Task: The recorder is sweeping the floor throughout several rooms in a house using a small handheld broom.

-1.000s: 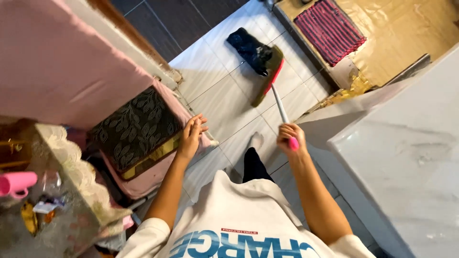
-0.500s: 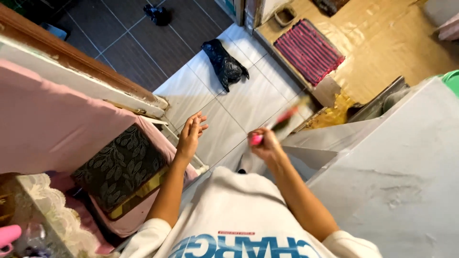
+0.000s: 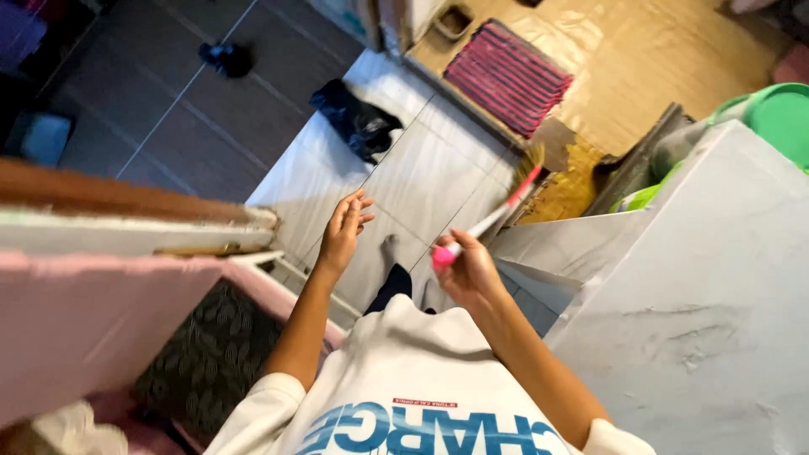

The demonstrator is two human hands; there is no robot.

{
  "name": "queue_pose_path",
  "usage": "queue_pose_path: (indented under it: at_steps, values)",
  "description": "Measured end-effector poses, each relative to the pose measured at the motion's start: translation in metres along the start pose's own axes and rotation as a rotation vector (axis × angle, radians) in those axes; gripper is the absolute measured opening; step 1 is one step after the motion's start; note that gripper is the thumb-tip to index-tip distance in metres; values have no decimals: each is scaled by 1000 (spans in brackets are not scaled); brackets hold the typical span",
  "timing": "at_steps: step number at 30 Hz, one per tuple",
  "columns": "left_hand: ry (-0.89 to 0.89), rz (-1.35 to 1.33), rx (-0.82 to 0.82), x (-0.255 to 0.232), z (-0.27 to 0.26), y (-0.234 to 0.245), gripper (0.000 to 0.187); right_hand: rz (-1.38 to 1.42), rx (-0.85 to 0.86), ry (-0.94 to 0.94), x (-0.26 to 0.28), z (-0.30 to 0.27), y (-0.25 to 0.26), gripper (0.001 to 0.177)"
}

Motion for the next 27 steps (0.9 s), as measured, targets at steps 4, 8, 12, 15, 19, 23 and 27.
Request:
queue_pose_path:
  at_steps: [4, 8, 12, 15, 19, 23, 27]
  values:
    - [-15, 20, 40, -27, 55, 11, 54, -158, 29, -71, 46, 108, -28, 16]
    - [-34, 3, 62, -36, 111, 32, 54, -205, -60, -53, 59, 174, -48, 18]
    - [-29, 54, 78, -47, 167, 29, 53, -199, 182, -106, 90, 145, -40, 26]
    - [-44, -6, 150, -44, 217, 7, 53, 216, 458, -329, 122, 82, -44, 30]
    - [-52, -6, 278, -58, 270, -46, 54, 366, 482, -160, 135, 2, -67, 16]
    - [-50, 14, 405, -80, 326, -108, 55, 199, 517, -2, 169, -8, -86, 15]
    - [-64, 59, 460, -112, 390, -168, 55, 233, 615, 50, 245, 21, -123, 18]
Point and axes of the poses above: each hand's wrist, its own z-axis towards the middle knuckle, its own y-axis out of the back of the hand, x = y × z, the point moved 2 cm from there along z, towards the middle knuckle
